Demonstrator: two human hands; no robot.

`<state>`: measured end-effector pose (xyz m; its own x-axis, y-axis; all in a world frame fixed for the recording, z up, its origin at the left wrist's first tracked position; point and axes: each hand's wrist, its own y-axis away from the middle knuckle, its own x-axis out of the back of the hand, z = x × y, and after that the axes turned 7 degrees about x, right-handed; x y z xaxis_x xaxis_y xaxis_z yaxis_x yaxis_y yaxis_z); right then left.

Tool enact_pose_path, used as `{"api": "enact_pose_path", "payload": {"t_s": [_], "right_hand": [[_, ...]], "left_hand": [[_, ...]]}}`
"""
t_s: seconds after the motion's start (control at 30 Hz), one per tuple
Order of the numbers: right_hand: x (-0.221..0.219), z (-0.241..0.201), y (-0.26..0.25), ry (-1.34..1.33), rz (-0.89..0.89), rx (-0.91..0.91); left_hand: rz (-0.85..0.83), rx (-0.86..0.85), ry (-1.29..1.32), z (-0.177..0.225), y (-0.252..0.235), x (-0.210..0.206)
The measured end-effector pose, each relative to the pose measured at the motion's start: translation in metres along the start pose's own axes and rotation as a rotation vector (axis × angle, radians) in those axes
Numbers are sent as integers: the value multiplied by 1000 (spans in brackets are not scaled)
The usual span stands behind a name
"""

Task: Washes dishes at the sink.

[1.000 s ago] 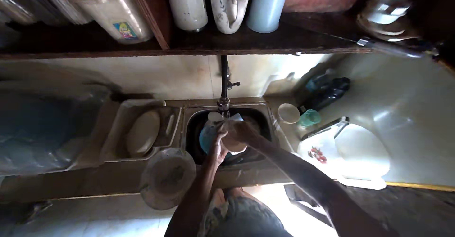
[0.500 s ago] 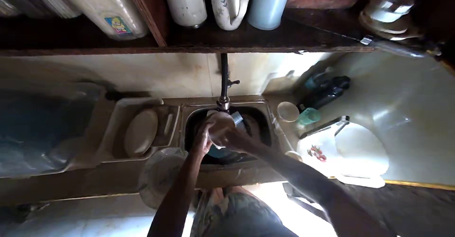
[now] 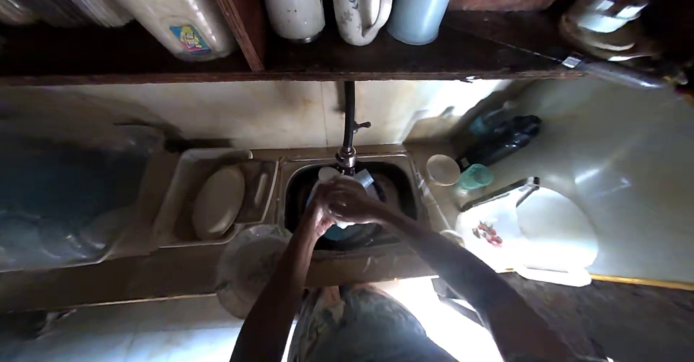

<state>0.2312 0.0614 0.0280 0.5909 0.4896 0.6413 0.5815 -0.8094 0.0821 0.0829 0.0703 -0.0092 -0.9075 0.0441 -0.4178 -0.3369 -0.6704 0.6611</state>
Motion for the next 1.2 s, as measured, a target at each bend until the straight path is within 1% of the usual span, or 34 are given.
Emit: {"api": "enact_pose_path", "payload": {"t_s": [0.03,0.1,0.17,0.2,0.23,0.3,0.33,0.4,0.43,0.47,0.5,0.53,0.57,0.6,0.63,0.67,0.7,0.77,0.8,0.83,0.87,0.9,0.93,0.97,1.0,1.07,1.1,1.13,1.17,1.2], "right_hand": [[-3,-5,0,-84,-18,-21],[-9,-17,3,-83,-97,-85],[-13,-18,5,-38,-75,-114],[-8,-19,6,-82,-52,-163],[-2,-16,9,-152,6,-212],[7,-1,14,-343,177,-305],[11,9,16,-450,282,-366],[11,30,14,-608,551,-452],[7,38,11,-642,681,-471],[3,36,9,-644,784,-492],[-3,27,7,-609,843,-504],[-15,13,7,-543,855,-495],[-31,-6,8,-439,821,-444],[-51,-21,9,-333,790,-352],[-66,-28,10,-258,774,-250],[-70,-29,10,-245,747,-197],[-65,-23,10,-274,713,-199],[-46,-4,12,-426,637,-332],[-40,2,12,-511,664,-394],[-39,-3,12,-512,695,-457],[-42,-15,12,-418,721,-458],[-53,-26,11,-295,771,-375],[-68,-32,10,-211,816,-258],[-76,-34,9,-202,828,-187],[-74,-30,8,-241,793,-187],[-48,-12,9,-408,617,-327],[-38,1,9,-501,563,-370],[-33,5,10,-515,545,-397],[-32,-1,8,-450,561,-425],[-37,-9,5,-319,598,-388]], "left_hand": [[24,29,26,4,-1,2],[92,106,18,10,0,9],[103,168,-30,9,-2,13],[104,173,-64,6,-2,13],[91,136,-131,2,-3,14],[44,-30,-294,-6,2,16],[13,-108,-358,-7,9,15],[-23,-193,-375,-7,27,2],[-30,-232,-376,-8,33,-6],[-4,-278,-409,-8,37,-13],[63,-329,-492,-8,38,-20],[158,-383,-625,-7,38,-25],[246,-407,-770,-10,39,-29],[292,-408,-865,-17,38,-27],[298,-433,-885,-26,39,-22],[331,-462,-912,-30,41,-22],[375,-462,-955,-28,45,-26],[437,-421,-988,-23,53,-36],[457,-392,-972,-21,56,-39],[478,-370,-971,-20,55,-41],[507,-365,-954,-18,51,-42],[532,-374,-958,-16,46,-40],[535,-386,-1021,-17,42,-36],[536,-399,-1037,-18,41,-33],[534,-394,-1035,-17,41,-32],[521,-330,-950,-15,51,-36],[533,-330,-823,-18,53,-38],[544,-323,-725,-21,53,-40],[555,-330,-666,-21,49,-41],[554,-351,-652,-19,44,-41]]}}
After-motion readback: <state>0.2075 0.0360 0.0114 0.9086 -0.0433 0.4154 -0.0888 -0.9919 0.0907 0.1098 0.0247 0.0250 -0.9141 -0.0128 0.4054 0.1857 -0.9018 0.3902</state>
